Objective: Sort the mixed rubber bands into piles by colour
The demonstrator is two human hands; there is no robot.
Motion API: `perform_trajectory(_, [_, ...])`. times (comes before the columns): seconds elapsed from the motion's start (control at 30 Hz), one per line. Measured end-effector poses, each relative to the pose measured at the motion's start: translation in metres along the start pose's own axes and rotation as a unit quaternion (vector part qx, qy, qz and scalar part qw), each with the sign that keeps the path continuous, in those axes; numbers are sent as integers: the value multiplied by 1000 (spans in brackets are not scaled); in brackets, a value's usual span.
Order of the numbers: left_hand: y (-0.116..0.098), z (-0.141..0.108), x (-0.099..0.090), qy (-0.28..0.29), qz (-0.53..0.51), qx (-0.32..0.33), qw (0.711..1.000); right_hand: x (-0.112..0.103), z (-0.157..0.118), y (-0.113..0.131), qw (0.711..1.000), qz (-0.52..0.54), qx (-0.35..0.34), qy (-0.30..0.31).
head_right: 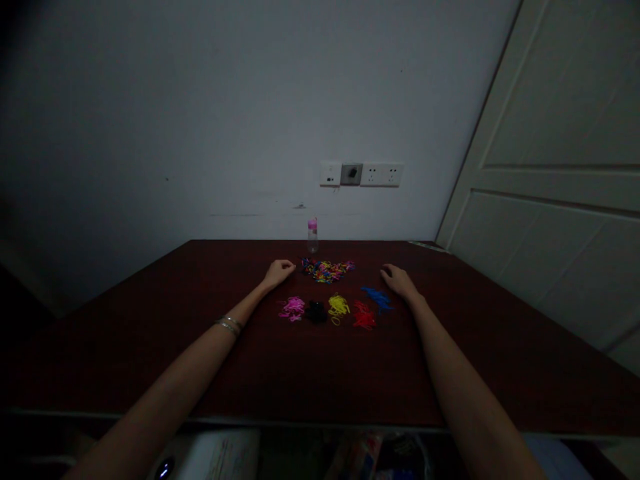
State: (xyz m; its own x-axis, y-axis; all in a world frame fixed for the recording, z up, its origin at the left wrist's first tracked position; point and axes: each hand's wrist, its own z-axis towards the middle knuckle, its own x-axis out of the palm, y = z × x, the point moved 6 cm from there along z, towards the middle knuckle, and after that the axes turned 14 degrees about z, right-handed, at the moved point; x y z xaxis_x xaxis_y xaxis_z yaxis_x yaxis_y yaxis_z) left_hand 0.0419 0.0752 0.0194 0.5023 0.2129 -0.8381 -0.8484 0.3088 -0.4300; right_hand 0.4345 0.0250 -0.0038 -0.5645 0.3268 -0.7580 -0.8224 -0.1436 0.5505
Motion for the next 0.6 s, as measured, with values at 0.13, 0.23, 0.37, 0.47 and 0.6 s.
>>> perform_trajectory(0.13, [-18,-11,-3,16,86,50,995,2,0,-2,1000,-14,-5,11])
perform_trajectory(0.23, [-35,-16,-1,24,117,90,989,4,1,-3,1000,-18,-5,16])
perform_trajectory(0.37, [-56,-18,7,50,109,117,986,5,1,-3,1000,-16,1,15])
perform_trajectory(0.47, [-66,-18,14,82,86,129,984,5,1,-3,1000,-14,2,12])
perform_trajectory(0.6, [-72,-19,19,98,77,132,983,5,1,-2,1000,-15,3,11])
